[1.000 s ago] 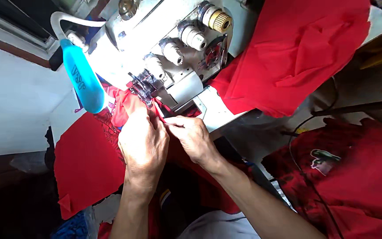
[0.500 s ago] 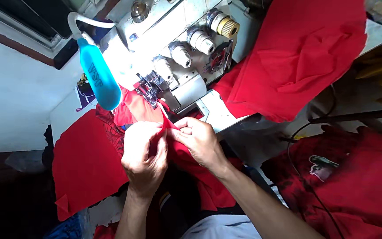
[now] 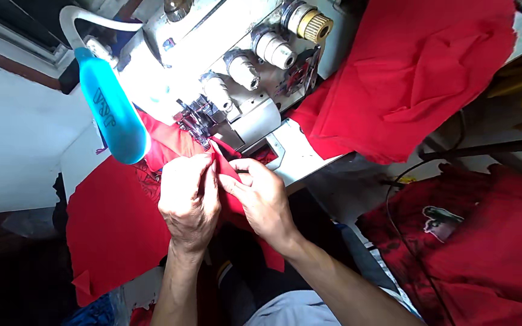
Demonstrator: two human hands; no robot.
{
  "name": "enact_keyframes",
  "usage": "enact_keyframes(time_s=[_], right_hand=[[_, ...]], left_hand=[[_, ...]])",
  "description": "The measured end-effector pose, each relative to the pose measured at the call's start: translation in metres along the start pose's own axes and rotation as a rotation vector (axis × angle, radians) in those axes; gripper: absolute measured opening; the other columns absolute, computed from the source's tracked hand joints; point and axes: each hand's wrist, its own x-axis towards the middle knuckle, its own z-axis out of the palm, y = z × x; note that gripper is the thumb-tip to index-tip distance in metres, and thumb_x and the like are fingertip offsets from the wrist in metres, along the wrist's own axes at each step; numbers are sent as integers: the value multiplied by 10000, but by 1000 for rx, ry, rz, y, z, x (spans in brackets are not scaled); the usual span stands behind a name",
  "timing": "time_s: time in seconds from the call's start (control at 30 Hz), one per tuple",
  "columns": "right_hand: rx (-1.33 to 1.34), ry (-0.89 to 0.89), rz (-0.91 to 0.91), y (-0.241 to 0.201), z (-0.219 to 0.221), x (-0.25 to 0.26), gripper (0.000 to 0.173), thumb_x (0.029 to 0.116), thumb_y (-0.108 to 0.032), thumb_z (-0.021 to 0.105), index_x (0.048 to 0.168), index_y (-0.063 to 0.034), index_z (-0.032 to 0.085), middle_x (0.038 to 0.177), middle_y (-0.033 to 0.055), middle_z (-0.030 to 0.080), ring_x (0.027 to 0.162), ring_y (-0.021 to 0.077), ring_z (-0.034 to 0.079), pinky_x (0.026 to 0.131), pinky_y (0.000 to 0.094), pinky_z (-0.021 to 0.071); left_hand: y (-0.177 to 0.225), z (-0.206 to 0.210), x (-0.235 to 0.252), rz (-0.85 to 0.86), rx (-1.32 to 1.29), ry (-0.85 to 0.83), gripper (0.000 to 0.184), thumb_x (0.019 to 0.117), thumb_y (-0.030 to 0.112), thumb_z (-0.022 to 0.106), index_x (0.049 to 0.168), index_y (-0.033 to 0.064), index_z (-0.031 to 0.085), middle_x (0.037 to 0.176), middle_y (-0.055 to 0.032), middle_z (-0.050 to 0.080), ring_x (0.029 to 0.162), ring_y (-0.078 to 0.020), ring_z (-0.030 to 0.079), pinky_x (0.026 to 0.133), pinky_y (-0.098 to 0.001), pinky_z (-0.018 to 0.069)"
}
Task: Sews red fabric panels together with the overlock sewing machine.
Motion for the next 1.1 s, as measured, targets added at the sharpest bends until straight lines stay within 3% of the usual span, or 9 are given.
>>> enact_keyframes(time_s=[0.1,0.27,0.37,0.47,0.53,0.67,0.83,0.93,1.1], right_hand=[[59,32,-10,8,7,-14,365,886,-119,794,1218,-143,642,736,-26,714,590,66,662,552,223,573],[82,1,38,14,14,-18,179,917,-148,755,1095,-126,760,620,-43,618,495,31,513,490,195,455],[101,2,-83,7,13,-15,594,888,-46,761,1442,-212,625,642,-18,623,478,46,480,479,196,462],[98,9,19,11,15,-24,789,895,-84,769,1590,-156,403,568,-23,578,476,48,514,502,206,481],[104,24,91,16,19,-30,718,903,-100,748,1550,-90,436,586,-25,610,501,38,548,535,204,502],[115,25,112,11,19,-33,532,912,-98,742,1409,-91,553,682,-10,703,575,51,647,602,209,562],[65,-44,108,11,29,-32,60,924,-78,666,971,-90,702,674,-35,643,586,28,590,566,193,505],[27,-125,136,10,32,-21,77,968,-108,663,909,-113,713,727,-21,676,660,56,639,622,249,543],[54,-348,79,12,22,-11,107,971,-82,636,921,-83,731,710,4,660,642,73,614,608,270,523]], left_hand=[[-2,0,1,4,6,-7,101,913,73,732,980,25,790,1044,-97,763,1030,-161,703,931,-278,548],[-3,-2,3,-5,2,-21,108,906,76,737,977,25,799,1044,-104,760,1028,-165,704,929,-281,550],[-3,-4,6,-6,-10,-22,103,908,71,733,977,24,795,1040,-104,760,1031,-160,705,926,-273,554],[-3,-3,6,-13,18,-29,106,912,89,735,975,37,802,1038,-94,760,1017,-155,703,914,-269,552],[-2,-3,5,-8,57,-49,119,919,100,727,989,45,806,1040,-101,747,999,-160,687,886,-262,540],[-1,-2,5,12,126,-63,118,916,115,729,981,62,811,1016,-100,745,973,-181,678,863,-287,533],[-5,5,8,2,212,-57,120,926,129,712,951,63,810,993,-100,749,957,-214,691,844,-321,539],[-8,4,8,-67,196,-89,171,961,138,658,999,56,804,1102,-101,757,1065,-221,696,940,-343,537],[-23,0,2,-229,213,-176,374,995,266,536,1259,81,726,1350,-98,646,1256,-291,559,1057,-441,432]])
